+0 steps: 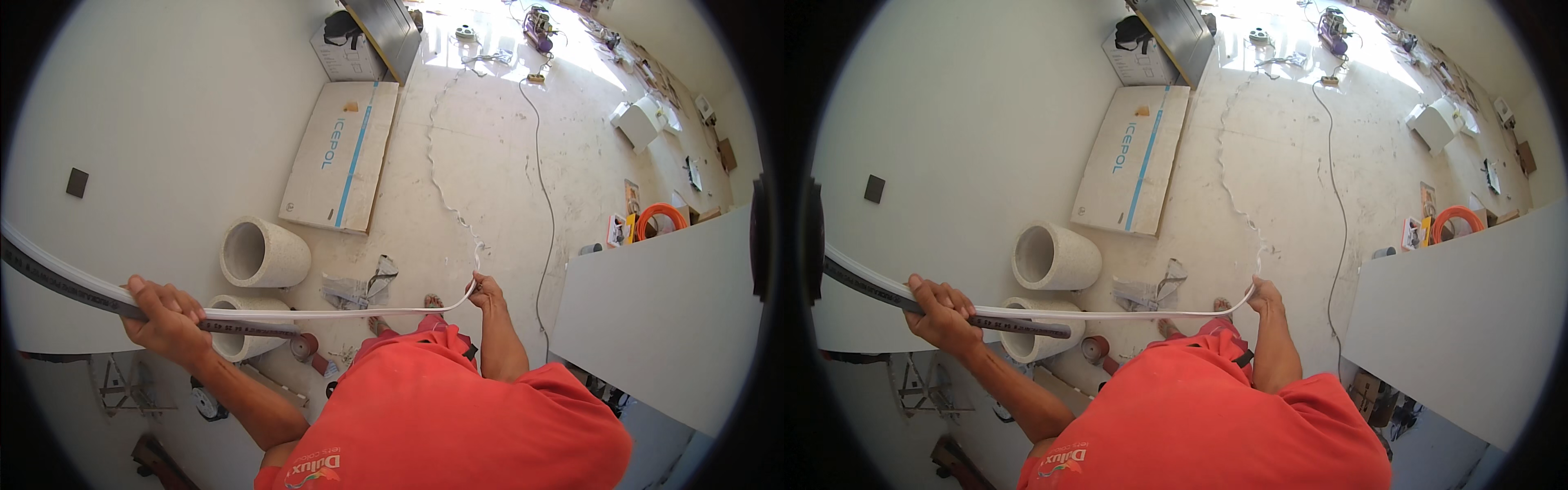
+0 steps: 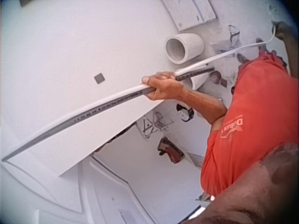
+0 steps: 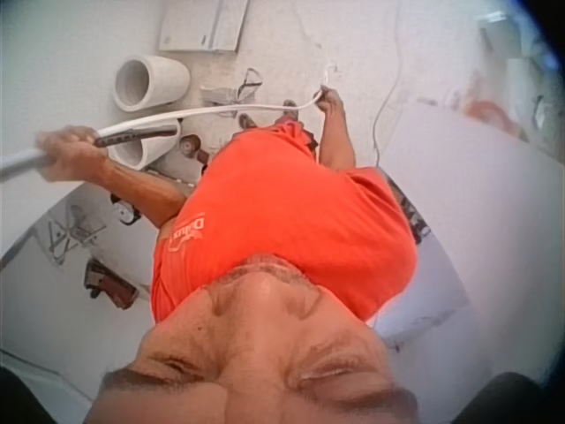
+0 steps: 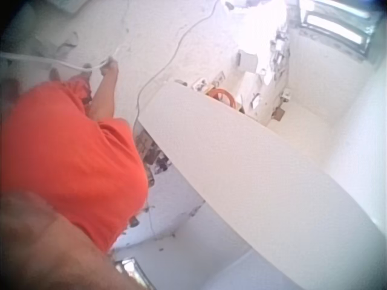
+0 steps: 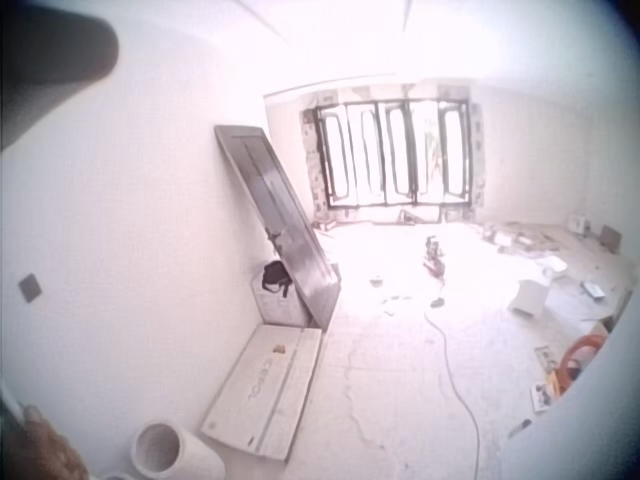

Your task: The person measures a length of white electrical conduit against a wall using a metal ruler, then pulls a long white cable through the conduit. The person walks across the room to feed the cable into the conduit, preparing it for installation.

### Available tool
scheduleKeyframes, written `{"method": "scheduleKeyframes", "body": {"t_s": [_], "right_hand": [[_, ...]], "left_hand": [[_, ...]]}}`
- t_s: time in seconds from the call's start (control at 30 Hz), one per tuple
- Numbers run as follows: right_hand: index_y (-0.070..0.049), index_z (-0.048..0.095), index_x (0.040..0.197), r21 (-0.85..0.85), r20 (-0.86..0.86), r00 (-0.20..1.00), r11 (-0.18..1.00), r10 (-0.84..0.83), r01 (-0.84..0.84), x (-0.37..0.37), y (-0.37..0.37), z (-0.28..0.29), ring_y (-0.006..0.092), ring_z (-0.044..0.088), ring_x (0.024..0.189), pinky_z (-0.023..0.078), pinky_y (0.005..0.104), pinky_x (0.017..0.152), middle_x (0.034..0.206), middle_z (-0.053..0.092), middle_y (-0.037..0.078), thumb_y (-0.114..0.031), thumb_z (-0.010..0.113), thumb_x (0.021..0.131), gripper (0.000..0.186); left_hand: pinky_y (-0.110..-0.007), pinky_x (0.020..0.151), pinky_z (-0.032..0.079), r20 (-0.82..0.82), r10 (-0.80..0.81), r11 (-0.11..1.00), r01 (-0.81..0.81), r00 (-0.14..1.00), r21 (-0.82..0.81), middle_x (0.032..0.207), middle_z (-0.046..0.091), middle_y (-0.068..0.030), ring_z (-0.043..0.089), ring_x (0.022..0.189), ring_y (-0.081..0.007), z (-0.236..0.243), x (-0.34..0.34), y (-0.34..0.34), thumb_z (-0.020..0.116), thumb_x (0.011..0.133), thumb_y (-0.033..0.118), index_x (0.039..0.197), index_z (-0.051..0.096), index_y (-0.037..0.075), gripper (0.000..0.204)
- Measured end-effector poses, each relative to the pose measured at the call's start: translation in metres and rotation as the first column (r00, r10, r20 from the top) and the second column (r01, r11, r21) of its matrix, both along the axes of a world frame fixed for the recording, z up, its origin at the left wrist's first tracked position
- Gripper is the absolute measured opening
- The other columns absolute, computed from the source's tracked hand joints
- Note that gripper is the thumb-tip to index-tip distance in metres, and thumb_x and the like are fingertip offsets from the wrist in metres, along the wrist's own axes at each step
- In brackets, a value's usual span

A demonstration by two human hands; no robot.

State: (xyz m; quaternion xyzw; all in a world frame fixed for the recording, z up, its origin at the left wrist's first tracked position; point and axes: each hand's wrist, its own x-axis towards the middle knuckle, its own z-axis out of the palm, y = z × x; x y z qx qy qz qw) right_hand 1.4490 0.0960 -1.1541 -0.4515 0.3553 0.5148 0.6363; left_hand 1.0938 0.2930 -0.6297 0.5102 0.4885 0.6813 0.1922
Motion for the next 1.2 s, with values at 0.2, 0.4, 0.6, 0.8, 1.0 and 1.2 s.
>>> {"method": "scheduleKeyframes", "body": {"t_s": [0.2, 0.4, 0.6, 0.8, 1.0, 1.2], "right_hand": [[0.001, 0.053, 0.114, 0.148, 0.262, 0.751, 0.794, -0.606, 0.589, 0.083, 0.053, 0.049, 0.0233, 0.054, 0.071, 0.050, 0.0374, 0.063, 0.090, 0.055, 0.010, -0.004, 0.057, 0.099, 0.017], [-0.005, 0.047, 0.087, 0.486, 0.874, -0.093, 0.866, -0.477, 0.117, 0.080, 0.175, 0.335, 0.0088, 0.045, 0.066, 0.038, 0.0283, 0.058, 0.079, 0.045, 0.000, -0.001, 0.065, 0.095, 0.021], [0.000, 0.074, 0.110, -0.883, 0.422, -0.858, -0.081, 0.293, -0.462, -0.059, 0.209, 0.252, 0.0412, 0.069, 0.114, 0.058, 0.0484, 0.091, 0.115, 0.072, 0.025, 0.002, 0.063, 0.079, 0.033], [0.005, 0.074, 0.097, -0.765, 0.479, -0.291, 0.231, 0.828, -0.601, -0.056, 0.123, 0.045, 0.0429, 0.075, 0.088, 0.060, 0.0486, 0.073, 0.094, 0.073, 0.030, -0.006, 0.060, 0.078, 0.026], [-0.006, 0.053, 0.093, -0.326, 0.574, 0.648, 0.865, 0.501, -0.381, 0.004, 0.057, 0.022, 0.0134, 0.046, 0.053, 0.038, 0.0322, 0.041, 0.073, 0.050, 0.002, -0.002, 0.070, 0.092, 0.017], [-0.012, 0.048, 0.098, -0.078, 0.563, 0.788, 0.965, 0.250, -0.250, 0.016, 0.031, 0.030, 0.0091, 0.045, 0.057, 0.040, 0.0275, 0.043, 0.075, 0.049, 0.000, -0.004, 0.067, 0.099, 0.021]], "left_hand": [[-0.025, 0.031, 0.029, -0.004, 0.023, 0.999, -0.023, 1.000, -0.023, 0.050, 0.033, 0.0045, 0.031, 0.034, -0.0055, 0.004, 0.002, 0.000, 0.059, 0.107, 0.024, 0.066, 0.037, 0.016, 0.047], [-0.026, 0.030, 0.029, -0.007, 0.033, 0.999, -0.033, 0.999, 0.001, 0.051, 0.034, 0.0037, 0.032, 0.033, -0.0060, 0.004, 0.001, 0.000, 0.058, 0.107, 0.025, 0.069, 0.039, 0.013, 0.045], [-0.025, 0.031, 0.030, -0.009, 0.025, 1.000, -0.025, 1.000, 0.006, 0.051, 0.034, 0.0038, 0.032, 0.034, -0.0058, 0.008, 0.000, -0.004, 0.058, 0.107, 0.026, 0.070, 0.039, 0.013, 0.043], [-0.025, 0.032, 0.030, -0.039, 0.064, 0.998, -0.063, 0.997, 0.017, 0.052, 0.032, 0.0040, 0.031, 0.035, -0.0058, 0.006, 0.001, -0.005, 0.058, 0.107, 0.027, 0.068, 0.038, 0.015, 0.046], [-0.025, 0.032, 0.030, -0.056, 0.034, 0.999, -0.034, 0.998, 0.007, 0.052, 0.032, 0.0045, 0.032, 0.036, -0.0053, 0.002, -0.005, -0.001, 0.056, 0.108, 0.026, 0.069, 0.037, 0.014, 0.045], [-0.025, 0.033, 0.029, -0.045, 0.040, 0.999, -0.041, 0.998, -0.009, 0.054, 0.033, 0.0046, 0.031, 0.038, -0.0049, 0.000, -0.005, 0.000, 0.058, 0.108, 0.024, 0.072, 0.040, 0.014, 0.041]]}}
